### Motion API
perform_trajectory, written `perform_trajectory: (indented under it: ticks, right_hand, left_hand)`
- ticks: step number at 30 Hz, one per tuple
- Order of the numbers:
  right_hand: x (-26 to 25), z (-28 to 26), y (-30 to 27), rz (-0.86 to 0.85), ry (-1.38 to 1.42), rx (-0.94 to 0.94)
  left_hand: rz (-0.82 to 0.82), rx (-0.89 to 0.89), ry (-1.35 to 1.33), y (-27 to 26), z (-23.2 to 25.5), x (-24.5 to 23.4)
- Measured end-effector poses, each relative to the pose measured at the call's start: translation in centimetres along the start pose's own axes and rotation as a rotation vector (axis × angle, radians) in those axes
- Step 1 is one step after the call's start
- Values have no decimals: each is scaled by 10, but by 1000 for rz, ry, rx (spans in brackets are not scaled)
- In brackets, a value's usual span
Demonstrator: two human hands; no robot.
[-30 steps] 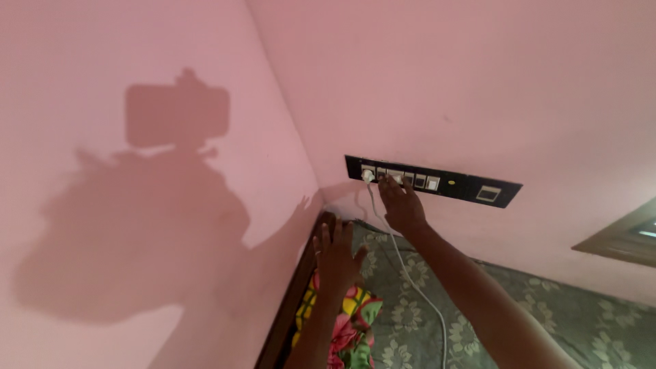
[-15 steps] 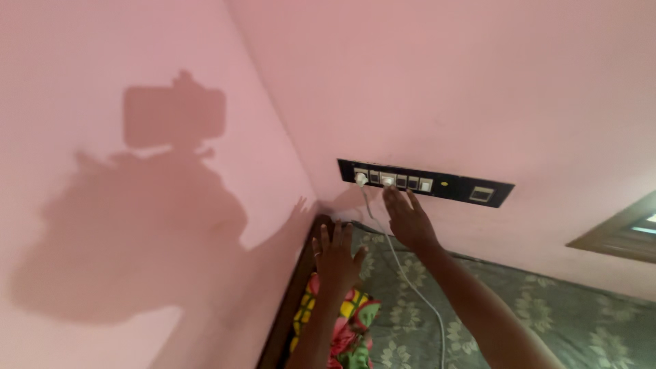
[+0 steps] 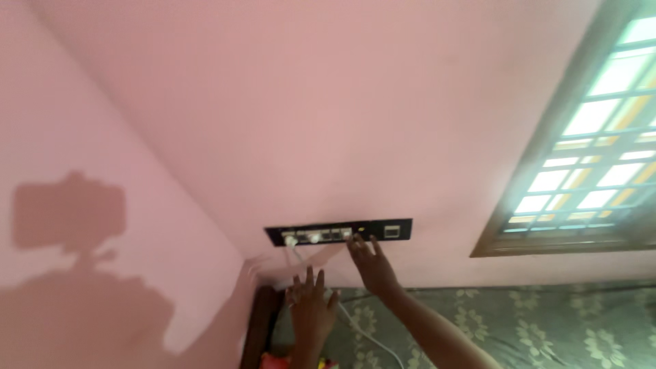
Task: The person irons a pair of black trousers on a floral-patterned bed sheet using a white iron, including plugging the iron into a wall socket and smoothing the fabric.
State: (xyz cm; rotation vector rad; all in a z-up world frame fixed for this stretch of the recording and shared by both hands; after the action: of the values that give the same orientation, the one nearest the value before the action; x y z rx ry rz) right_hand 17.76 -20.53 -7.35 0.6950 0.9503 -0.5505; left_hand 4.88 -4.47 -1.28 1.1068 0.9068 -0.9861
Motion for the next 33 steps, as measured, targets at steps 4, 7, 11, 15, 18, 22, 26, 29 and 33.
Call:
perform_trajectory:
  ticks: [4, 7, 11, 15, 18, 22, 26, 29, 33]
  right_hand:
    - [14, -5, 3, -87, -266, -59]
    - [42, -7, 7, -152, -409, -77]
    - [34, -6, 0, -102, -270, -75]
    - [-29, 4, -23, -213, -129, -75]
    - [-74, 6, -33, -231, 116, 21]
    - [-101, 10, -52, -188, 348, 78]
    - [-129, 17, -78, 44, 467, 94]
    - [-148, 23, -98, -114, 454, 75]
    - [-174, 35, -136, -95, 496, 84]
  left_hand:
    - [-103, 11, 1, 3, 10, -3]
    - [-126, -19, 15, 0, 10, -6]
    - [-103, -16, 31, -6, 4, -15]
    - [-207, -78, 68, -12, 16, -40]
    - [-283, -112, -17, -13, 31, -72]
    - [-231, -95, -9, -23, 49, -95]
    - [-69, 17, 12, -34, 59, -95]
    - [51, 74, 7, -49, 66, -92]
    - [94, 106, 40, -74, 83, -94]
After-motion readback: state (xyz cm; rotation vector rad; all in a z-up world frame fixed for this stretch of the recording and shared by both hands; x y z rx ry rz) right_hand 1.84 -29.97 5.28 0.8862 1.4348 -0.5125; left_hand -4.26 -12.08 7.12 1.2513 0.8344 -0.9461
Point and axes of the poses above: each hand's wrist, its own y-axis towards the middle knuckle, its own x-axis out of the palm, z = x × y, the point moved 3 cm from there along y, towards the middle knuckle, and after that the axes turned 1 degree about z, right-handed, at the moved point
